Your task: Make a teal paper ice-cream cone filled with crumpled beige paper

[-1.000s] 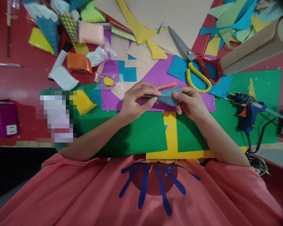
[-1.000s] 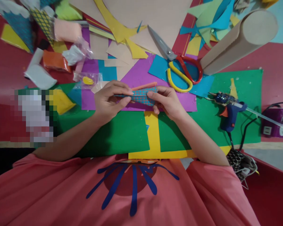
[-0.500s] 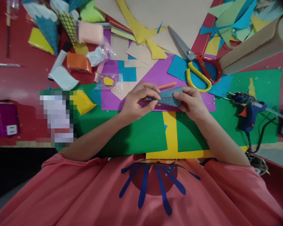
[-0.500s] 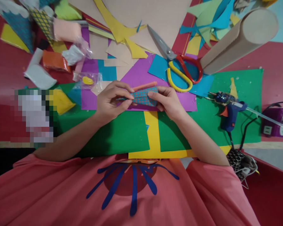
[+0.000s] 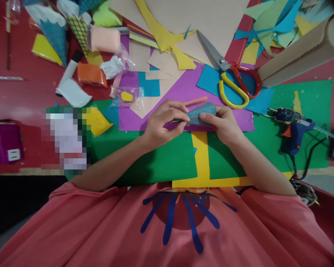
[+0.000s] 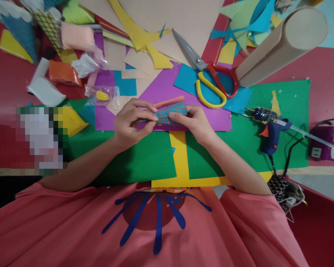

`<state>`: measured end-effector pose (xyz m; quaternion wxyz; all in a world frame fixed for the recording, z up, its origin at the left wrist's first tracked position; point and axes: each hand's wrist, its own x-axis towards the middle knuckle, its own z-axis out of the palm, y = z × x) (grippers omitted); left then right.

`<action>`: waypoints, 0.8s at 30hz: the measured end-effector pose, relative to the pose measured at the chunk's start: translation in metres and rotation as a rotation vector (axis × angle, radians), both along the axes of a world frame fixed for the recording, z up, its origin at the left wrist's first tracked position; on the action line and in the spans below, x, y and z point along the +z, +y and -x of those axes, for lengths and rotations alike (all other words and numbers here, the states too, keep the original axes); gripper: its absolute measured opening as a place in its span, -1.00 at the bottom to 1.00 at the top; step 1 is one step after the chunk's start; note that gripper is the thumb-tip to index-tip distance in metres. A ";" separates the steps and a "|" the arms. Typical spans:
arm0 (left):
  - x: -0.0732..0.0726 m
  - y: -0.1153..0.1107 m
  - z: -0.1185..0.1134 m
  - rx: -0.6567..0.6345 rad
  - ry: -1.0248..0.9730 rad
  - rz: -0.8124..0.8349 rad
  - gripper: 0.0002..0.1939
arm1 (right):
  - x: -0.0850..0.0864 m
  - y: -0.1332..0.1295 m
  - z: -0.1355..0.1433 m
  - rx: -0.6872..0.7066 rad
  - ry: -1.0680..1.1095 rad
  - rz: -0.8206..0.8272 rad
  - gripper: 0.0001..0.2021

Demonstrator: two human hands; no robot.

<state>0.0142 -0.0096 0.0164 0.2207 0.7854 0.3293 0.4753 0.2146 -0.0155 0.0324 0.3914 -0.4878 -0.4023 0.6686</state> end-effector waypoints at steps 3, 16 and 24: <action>0.000 -0.001 0.000 0.004 0.001 0.028 -0.94 | -0.001 0.000 0.000 -0.006 -0.013 -0.006 -0.75; 0.000 -0.003 -0.002 -0.076 -0.047 -0.001 -0.85 | -0.004 -0.003 0.002 -0.001 0.062 -0.003 -0.74; -0.002 -0.003 -0.002 -0.107 -0.244 0.267 -0.86 | -0.010 0.000 -0.003 -0.142 0.067 -0.031 -0.77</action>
